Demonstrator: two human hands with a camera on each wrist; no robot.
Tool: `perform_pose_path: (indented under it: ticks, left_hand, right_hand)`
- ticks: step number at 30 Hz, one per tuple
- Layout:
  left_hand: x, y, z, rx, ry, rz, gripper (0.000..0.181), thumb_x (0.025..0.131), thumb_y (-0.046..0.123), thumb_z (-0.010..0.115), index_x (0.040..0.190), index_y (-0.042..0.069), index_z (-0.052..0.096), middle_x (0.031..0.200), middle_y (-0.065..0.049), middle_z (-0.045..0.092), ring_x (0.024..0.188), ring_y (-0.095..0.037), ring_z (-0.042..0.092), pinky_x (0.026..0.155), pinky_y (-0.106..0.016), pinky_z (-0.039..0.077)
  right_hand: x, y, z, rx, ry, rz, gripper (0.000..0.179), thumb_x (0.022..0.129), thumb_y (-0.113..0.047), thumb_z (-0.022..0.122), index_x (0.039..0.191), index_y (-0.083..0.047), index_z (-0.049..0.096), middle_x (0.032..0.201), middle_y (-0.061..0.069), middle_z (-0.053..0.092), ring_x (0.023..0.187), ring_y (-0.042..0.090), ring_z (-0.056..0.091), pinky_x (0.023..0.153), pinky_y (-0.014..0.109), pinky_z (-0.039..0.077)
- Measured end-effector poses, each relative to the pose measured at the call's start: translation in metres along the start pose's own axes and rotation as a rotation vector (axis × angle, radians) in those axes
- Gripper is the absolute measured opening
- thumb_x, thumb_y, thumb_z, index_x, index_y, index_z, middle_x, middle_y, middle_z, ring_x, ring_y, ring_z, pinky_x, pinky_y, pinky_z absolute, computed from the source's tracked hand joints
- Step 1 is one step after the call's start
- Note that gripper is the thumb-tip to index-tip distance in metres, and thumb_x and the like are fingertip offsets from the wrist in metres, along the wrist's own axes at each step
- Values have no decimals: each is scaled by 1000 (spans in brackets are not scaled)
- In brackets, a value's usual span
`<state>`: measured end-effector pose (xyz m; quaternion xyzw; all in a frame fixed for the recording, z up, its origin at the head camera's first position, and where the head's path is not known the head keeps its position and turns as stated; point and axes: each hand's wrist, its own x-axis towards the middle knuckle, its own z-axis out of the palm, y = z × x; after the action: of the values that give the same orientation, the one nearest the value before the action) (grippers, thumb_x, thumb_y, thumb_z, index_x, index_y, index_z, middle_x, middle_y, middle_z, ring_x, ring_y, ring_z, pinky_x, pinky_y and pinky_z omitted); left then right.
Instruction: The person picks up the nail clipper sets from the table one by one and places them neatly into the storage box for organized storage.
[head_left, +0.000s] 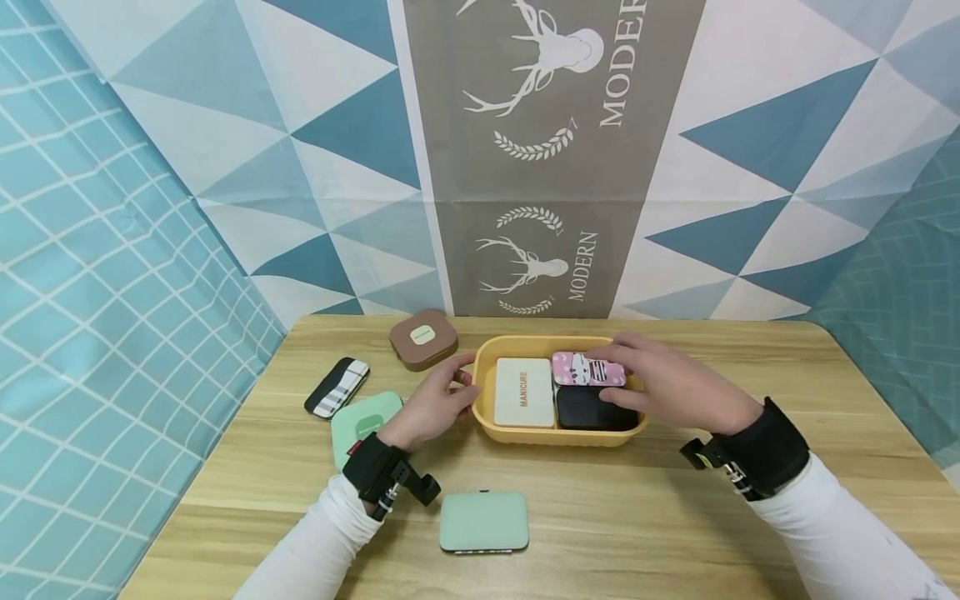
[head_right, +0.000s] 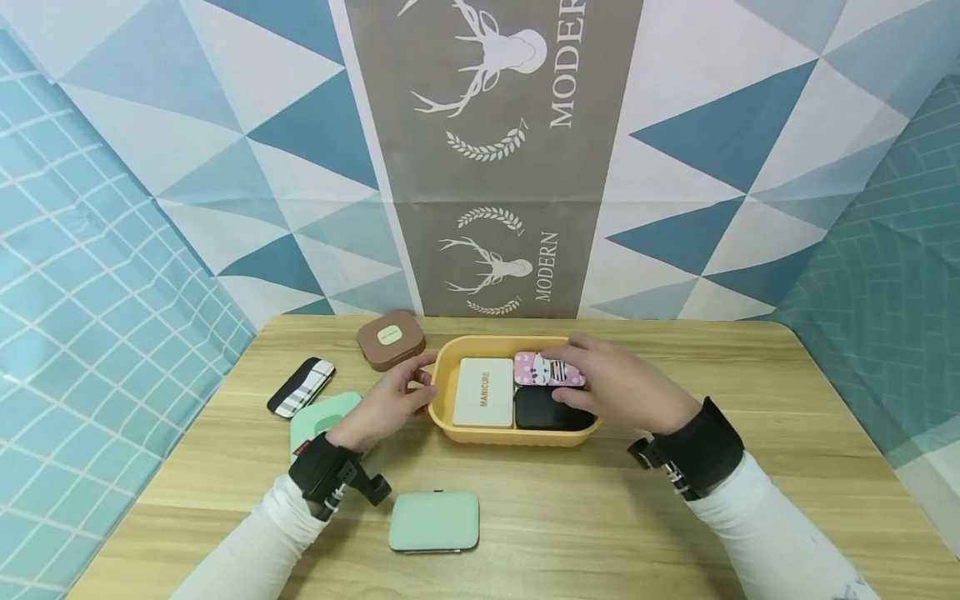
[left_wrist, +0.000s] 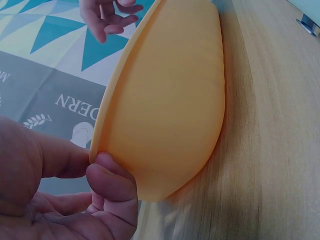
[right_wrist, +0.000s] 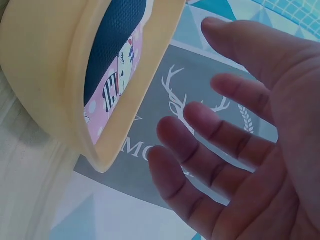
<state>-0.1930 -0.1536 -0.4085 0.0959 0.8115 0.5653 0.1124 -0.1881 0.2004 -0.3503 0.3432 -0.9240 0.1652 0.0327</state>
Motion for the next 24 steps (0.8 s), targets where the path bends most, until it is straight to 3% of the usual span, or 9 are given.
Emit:
perform_pose_path:
  ticks: [6, 15, 24]
  left_hand:
    - [0, 0, 0, -5, -3, 0, 54, 107, 2, 57, 159, 0, 41, 109, -14, 52, 78, -21, 57, 66, -30, 48]
    - [-1, -1, 0, 0, -2, 2, 53, 108, 2, 57, 158, 0, 42, 109, -15, 52, 78, -21, 57, 65, -30, 48]
    - [-1, -1, 0, 3, -6, 3, 54, 108, 2, 57, 159, 0, 41, 110, -15, 52, 78, -21, 58, 66, -30, 48]
  right_hand:
    - [-4, 2, 0, 44, 67, 41, 54, 94, -25, 85, 142, -10, 66, 112, 7, 64, 84, 17, 57, 66, 29, 50]
    - [-11, 7, 5, 73, 147, 92, 49, 96, -24, 82, 141, -11, 67, 122, 10, 64, 91, 23, 61, 68, 32, 54]
    - [-17, 14, 15, 174, 241, 249, 53, 99, -25, 79, 145, -5, 63, 121, 16, 65, 91, 25, 60, 62, 31, 52]
